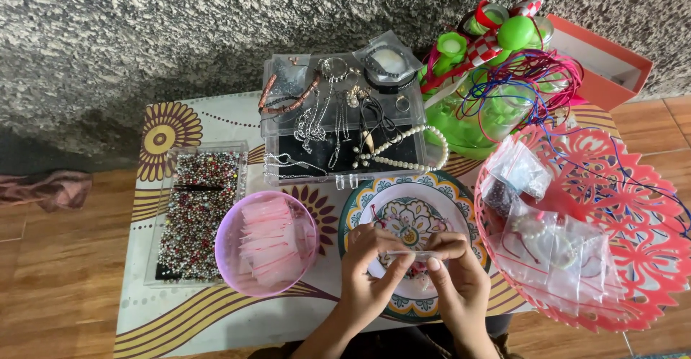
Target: The person sorts various jewelry items including necklaces and beaded bracelets from containers and bags, handling them by hand and placing them onto a decorative plate.
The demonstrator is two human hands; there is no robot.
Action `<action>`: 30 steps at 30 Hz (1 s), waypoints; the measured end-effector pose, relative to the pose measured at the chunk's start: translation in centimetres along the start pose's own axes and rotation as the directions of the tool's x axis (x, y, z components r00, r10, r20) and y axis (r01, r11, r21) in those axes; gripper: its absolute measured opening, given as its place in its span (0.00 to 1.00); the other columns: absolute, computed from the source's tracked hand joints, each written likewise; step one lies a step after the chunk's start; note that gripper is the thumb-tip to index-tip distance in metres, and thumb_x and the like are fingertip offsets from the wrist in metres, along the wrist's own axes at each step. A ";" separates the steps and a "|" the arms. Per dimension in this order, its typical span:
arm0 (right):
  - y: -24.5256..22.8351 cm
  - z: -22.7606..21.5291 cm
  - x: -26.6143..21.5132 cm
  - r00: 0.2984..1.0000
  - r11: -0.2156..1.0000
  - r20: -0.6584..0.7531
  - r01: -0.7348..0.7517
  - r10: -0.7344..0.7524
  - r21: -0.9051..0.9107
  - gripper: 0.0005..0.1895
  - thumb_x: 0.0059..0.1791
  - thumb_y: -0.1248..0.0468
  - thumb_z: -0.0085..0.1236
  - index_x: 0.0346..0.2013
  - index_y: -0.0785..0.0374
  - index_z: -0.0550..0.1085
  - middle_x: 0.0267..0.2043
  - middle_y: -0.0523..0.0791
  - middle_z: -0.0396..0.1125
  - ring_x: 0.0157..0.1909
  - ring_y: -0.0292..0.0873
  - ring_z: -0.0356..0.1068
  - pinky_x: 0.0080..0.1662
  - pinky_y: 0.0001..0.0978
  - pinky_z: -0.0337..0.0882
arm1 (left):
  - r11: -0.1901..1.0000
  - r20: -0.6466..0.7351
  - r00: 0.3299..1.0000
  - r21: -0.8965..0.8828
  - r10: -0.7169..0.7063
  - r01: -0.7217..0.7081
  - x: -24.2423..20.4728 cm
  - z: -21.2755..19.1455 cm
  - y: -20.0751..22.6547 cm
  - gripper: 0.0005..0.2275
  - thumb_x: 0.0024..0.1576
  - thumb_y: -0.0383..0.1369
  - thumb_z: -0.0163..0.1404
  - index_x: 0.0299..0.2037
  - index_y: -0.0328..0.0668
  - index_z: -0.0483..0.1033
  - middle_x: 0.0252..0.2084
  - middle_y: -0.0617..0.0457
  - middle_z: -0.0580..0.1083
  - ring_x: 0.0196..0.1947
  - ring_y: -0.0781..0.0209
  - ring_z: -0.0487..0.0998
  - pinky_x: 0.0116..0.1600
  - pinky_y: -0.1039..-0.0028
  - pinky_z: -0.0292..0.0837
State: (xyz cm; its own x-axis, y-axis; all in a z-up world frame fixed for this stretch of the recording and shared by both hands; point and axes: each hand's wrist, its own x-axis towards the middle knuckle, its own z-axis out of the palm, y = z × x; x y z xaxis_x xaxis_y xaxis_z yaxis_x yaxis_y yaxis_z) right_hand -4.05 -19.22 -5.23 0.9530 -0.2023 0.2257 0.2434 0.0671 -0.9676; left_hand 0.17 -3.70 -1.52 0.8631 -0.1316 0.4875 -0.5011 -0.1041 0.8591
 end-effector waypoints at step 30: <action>0.6 0.7 -0.3 0.998 0.998 -0.044 -0.048 0.046 -0.039 0.04 0.51 0.72 0.53 0.40 0.68 0.71 0.48 0.49 0.66 0.49 0.43 0.67 0.51 0.32 0.70 | 0.990 -0.101 0.993 0.132 0.060 -0.046 -0.6 0.1 -0.1 0.03 0.56 0.29 0.55 0.34 0.42 0.75 0.34 0.57 0.76 0.34 0.63 0.75 0.63 0.62 0.59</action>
State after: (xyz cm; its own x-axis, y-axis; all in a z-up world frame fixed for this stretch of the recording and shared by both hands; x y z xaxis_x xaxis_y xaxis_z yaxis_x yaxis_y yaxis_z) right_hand -4.03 -18.45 -5.84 0.9543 -0.2418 0.1758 0.1906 0.0388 -0.9809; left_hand -0.28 -3.73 -1.95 0.8335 -0.0377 0.5512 -0.5443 -0.2271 0.8076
